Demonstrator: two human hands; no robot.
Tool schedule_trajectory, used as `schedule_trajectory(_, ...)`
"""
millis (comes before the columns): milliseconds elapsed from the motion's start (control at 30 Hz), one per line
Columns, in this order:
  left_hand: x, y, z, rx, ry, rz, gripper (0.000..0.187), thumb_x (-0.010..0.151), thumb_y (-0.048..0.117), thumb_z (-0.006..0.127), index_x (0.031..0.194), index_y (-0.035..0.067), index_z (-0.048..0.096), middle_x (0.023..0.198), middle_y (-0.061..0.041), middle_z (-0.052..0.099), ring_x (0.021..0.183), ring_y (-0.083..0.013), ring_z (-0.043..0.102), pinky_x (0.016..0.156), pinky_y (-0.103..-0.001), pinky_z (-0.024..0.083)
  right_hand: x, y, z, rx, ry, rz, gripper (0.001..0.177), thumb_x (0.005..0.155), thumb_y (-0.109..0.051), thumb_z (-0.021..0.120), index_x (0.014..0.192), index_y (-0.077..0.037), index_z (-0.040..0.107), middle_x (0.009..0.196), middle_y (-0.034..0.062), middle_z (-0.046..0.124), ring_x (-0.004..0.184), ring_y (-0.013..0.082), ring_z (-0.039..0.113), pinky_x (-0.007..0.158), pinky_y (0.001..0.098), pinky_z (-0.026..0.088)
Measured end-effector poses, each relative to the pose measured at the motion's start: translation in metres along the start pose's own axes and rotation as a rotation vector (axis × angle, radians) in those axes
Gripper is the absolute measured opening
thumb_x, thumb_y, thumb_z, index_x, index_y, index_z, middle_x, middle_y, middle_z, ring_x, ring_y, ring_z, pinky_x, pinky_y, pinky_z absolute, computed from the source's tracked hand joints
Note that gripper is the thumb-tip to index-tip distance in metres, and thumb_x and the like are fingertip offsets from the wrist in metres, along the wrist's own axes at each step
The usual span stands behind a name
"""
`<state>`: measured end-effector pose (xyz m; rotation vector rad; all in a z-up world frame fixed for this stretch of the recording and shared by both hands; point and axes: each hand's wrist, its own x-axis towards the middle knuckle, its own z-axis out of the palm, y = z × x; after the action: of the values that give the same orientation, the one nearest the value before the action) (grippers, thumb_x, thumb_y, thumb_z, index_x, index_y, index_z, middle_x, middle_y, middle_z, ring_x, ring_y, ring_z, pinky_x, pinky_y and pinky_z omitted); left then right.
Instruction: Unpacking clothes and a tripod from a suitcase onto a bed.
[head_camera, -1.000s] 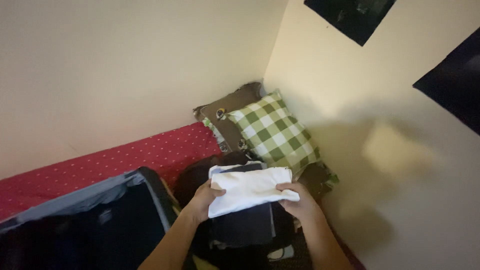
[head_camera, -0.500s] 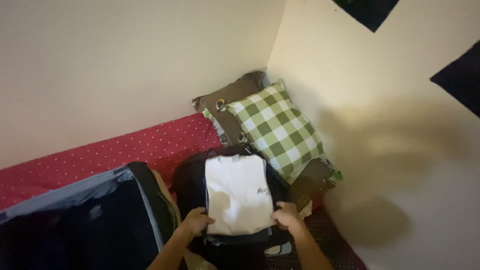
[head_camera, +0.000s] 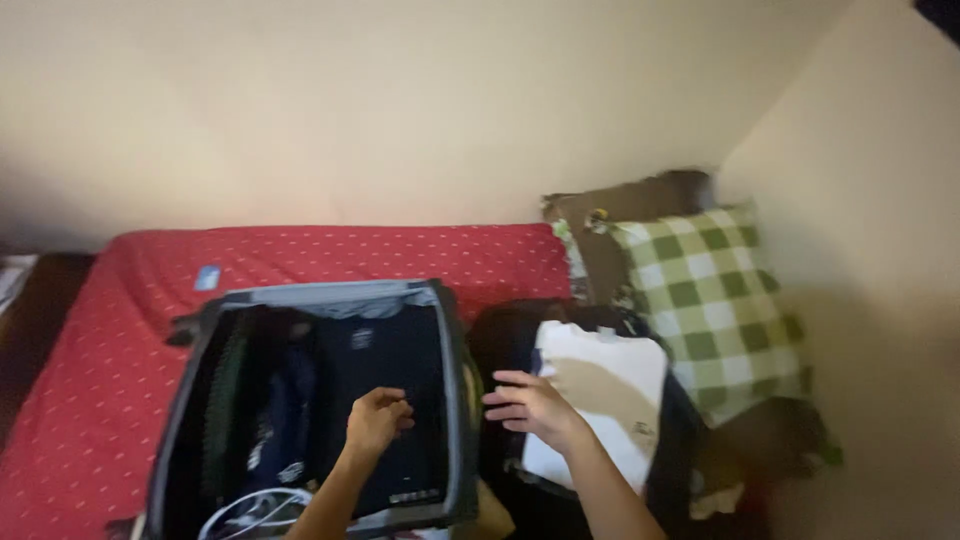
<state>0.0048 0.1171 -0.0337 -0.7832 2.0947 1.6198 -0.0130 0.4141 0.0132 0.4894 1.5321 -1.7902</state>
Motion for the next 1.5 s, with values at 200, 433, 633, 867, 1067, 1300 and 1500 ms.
schedule_trajectory(200,0.009,-0.044,-0.089,0.137,0.010,-0.020,0.044,0.086,0.007,0.069,0.130,-0.001,0.067,0.115,-0.018,0.078,0.103,-0.0290,0.079,0.091,-0.037,0.060,0.074,0.021,0.101,-0.036,-0.137,0.119,0.077,0.088,-0.029,0.073,0.155,-0.011,0.040,0.146,0.0185,0.058,0.130,0.0312,0.059,0.104,0.0458,0.049)
schedule_trajectory(433,0.003,-0.049,-0.136,0.337,-0.190,-0.019,0.065,0.083,0.011,0.075,0.145,0.010,0.056,0.141,-0.021,0.062,0.129,-0.0314,0.065,0.109,-0.038,0.053,0.110,0.076,0.164,-0.400,0.280,0.400,0.094,0.091,-0.027,0.078,0.163,-0.006,0.020,0.167,0.0185,0.029,0.153,0.0331,0.033,0.124,0.0471,0.034)
schedule_trajectory(633,0.003,-0.021,-0.151,0.395,-0.354,-0.120,0.083,0.084,0.018,0.077,0.157,0.017,0.039,0.160,-0.022,0.041,0.146,-0.0341,0.046,0.121,-0.040,0.041,0.124,0.100,0.161,-0.587,0.328,0.461,0.078,0.091,-0.029,0.076,0.149,0.010,0.043,0.156,0.0281,0.044,0.146,0.0371,0.044,0.120,0.0417,0.038)
schedule_trajectory(867,-0.035,0.022,-0.132,0.688,-0.548,0.235,0.106,0.071,0.037,0.090,0.157,0.018,0.033,0.167,-0.017,0.019,0.155,-0.0331,0.023,0.126,-0.041,0.028,0.111,0.083,0.170,-0.232,0.384,0.170,0.051,0.084,-0.011,0.072,0.128,0.010,0.059,0.125,0.0246,0.066,0.113,0.0335,0.066,0.098,0.0425,0.052)
schedule_trajectory(1067,-0.049,0.006,-0.098,0.735,-0.372,0.361,0.105,0.072,0.029,0.086,0.156,0.011,0.025,0.154,-0.020,0.034,0.141,-0.0362,0.038,0.114,-0.042,0.039,0.132,0.063,0.184,0.062,0.286,0.007,0.029,0.085,-0.011,0.072,0.106,0.008,0.067,0.091,0.0157,0.070,0.079,0.0287,0.070,0.073,0.0449,0.057)
schedule_trajectory(1300,0.011,-0.042,-0.110,0.406,-0.179,0.497,0.024,0.082,0.017,0.073,0.097,-0.001,0.078,0.081,-0.022,0.073,0.083,-0.0393,0.074,0.072,-0.045,0.057,0.123,0.041,0.177,0.019,0.250,0.028,0.032,0.089,-0.025,0.073,0.117,-0.011,0.066,0.092,0.0053,0.060,0.078,0.0212,0.062,0.076,0.0430,0.059)
schedule_trajectory(1500,0.000,-0.026,-0.117,0.329,-0.221,0.266,0.031,0.090,0.027,0.072,0.085,-0.003,0.076,0.073,-0.017,0.076,0.066,-0.0244,0.071,0.067,-0.038,0.055,0.087,0.040,0.188,-0.138,0.287,0.328,0.085,0.086,-0.054,0.071,0.156,-0.020,0.035,0.152,0.0201,0.044,0.131,0.0379,0.056,0.099,0.0542,0.054)
